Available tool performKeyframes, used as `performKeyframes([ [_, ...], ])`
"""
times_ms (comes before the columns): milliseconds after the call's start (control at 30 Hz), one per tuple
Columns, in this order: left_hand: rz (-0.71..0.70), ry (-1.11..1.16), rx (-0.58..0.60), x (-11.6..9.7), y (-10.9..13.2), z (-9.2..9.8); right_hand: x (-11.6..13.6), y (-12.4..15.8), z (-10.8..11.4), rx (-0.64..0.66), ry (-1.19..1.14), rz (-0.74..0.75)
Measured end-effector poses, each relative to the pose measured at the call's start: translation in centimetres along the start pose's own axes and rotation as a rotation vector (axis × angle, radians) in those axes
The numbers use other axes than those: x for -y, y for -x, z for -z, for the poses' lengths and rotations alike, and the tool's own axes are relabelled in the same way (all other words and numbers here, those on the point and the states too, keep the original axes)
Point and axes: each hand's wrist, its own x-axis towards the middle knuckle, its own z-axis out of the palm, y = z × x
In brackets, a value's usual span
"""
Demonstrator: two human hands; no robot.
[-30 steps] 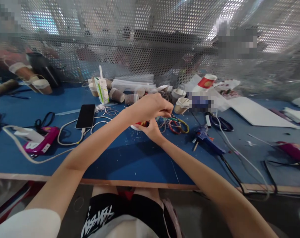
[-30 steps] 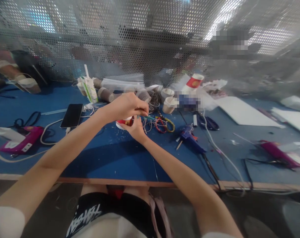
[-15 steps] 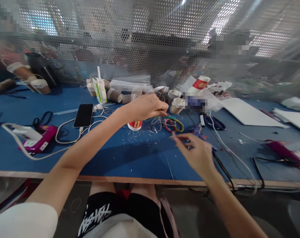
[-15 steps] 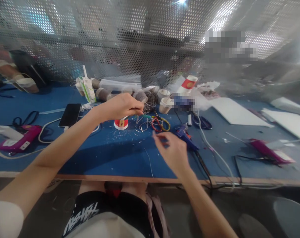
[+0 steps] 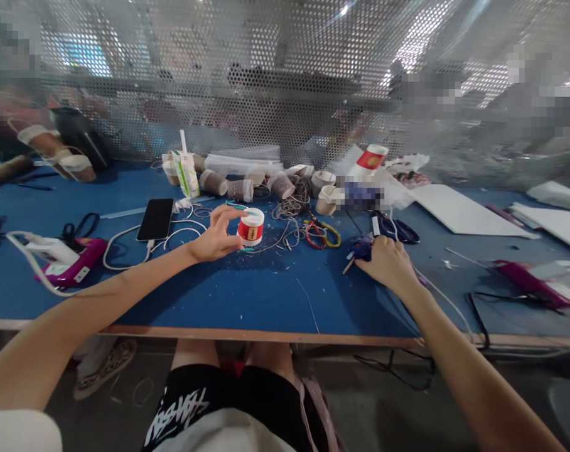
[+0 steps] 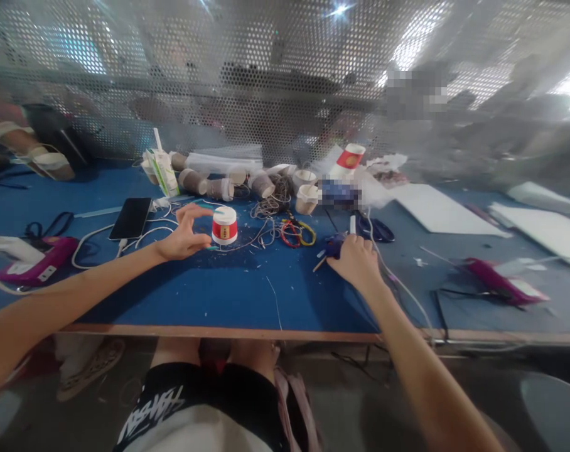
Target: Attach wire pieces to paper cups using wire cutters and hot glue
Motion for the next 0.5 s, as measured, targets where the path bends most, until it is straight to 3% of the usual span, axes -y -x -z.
performKeyframes([
  [67, 0.103, -0.006, 0.054, 0.7, 0.6, -0.4, 0.9, -0.1, 0.6, 0.045, 0.0, -0.053],
  [133, 0.142, 0.041, 0.121, 1.0, 0.3, -0.7, 1.2, 0.0, 0.8, 0.008, -0.024, -0.067],
  [333, 0.163, 0.275, 0.225, 1.2, -1.0, -1.8, 0.4, 1.6, 0.9, -0.119, -0.212, -0.121],
  [500, 0.164, 0.32, 0.232, 1.4, -1.0, -2.2, 0.8, 2.4, 2.0, -0.231, -0.476, -0.177],
])
